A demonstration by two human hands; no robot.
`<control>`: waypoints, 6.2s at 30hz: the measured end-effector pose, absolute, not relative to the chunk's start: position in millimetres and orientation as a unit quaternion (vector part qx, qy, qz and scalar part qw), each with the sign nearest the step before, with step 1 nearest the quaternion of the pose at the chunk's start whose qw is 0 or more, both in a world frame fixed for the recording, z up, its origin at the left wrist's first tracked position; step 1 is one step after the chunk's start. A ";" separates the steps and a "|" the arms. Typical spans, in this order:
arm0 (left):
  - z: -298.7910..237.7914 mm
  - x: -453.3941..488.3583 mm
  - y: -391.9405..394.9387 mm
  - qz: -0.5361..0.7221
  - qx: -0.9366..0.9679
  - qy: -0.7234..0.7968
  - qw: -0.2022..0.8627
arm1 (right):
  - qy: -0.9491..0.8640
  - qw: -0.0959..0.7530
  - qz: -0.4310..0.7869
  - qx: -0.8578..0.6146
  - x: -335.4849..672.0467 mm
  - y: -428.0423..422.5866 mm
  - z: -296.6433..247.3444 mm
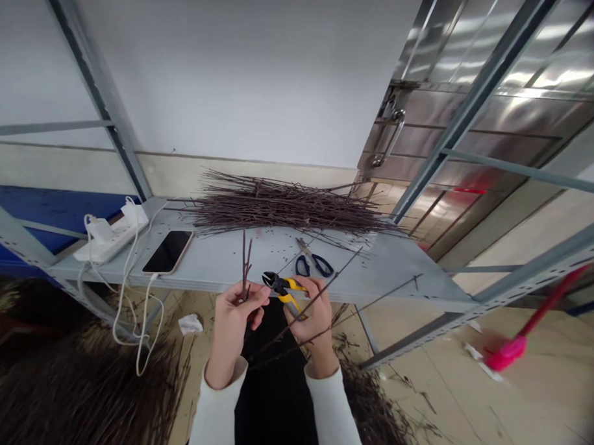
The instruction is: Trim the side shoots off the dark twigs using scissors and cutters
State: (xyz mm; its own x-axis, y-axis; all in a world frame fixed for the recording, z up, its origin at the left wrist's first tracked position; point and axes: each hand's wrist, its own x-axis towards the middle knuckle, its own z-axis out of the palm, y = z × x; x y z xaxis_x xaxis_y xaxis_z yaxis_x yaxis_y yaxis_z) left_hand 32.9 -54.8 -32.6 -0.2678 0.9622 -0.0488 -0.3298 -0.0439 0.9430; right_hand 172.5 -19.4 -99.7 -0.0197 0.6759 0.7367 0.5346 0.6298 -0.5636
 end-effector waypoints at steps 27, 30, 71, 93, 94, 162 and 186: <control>-23.1 15.6 -73.8 0.620 0.431 0.487 0.439 | -0.646 0.464 0.493 -0.353 169.0 -38.9 -73.5; -24.6 10.9 -73.9 0.593 0.445 0.502 0.445 | -0.644 0.414 0.549 -0.337 178.0 -37.8 -70.5; -33.9 39.6 -58.7 0.540 0.534 0.508 0.407 | -0.649 0.596 0.128 -0.456 165.8 -19.5 -108.7; -42.9 28.2 -67.2 0.566 0.585 0.556 0.168 | -0.685 0.489 0.390 -0.374 178.7 -28.2 -85.9; -43.4 28.1 -68.1 0.567 0.589 0.553 0.162 | -0.679 0.481 0.423 -0.360 179.1 -29.0 -84.6; -52.0 28.6 -53.0 0.572 0.516 0.563 0.298 | -0.574 0.481 0.556 -0.361 175.7 -23.7 -92.6; -36.1 30.4 -61.0 0.456 0.622 0.489 0.407 | -0.482 0.308 0.763 -0.302 233.2 -33.6 -95.0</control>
State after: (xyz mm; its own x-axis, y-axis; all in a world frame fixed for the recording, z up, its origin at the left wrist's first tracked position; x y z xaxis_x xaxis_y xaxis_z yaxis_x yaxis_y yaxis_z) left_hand 30.4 -61.0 -36.1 0.1054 0.9797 0.1702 0.2380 -0.1911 0.9523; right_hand 233.2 -33.6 -95.0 -0.6287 0.7601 -0.1641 -0.1786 -0.3465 -0.9209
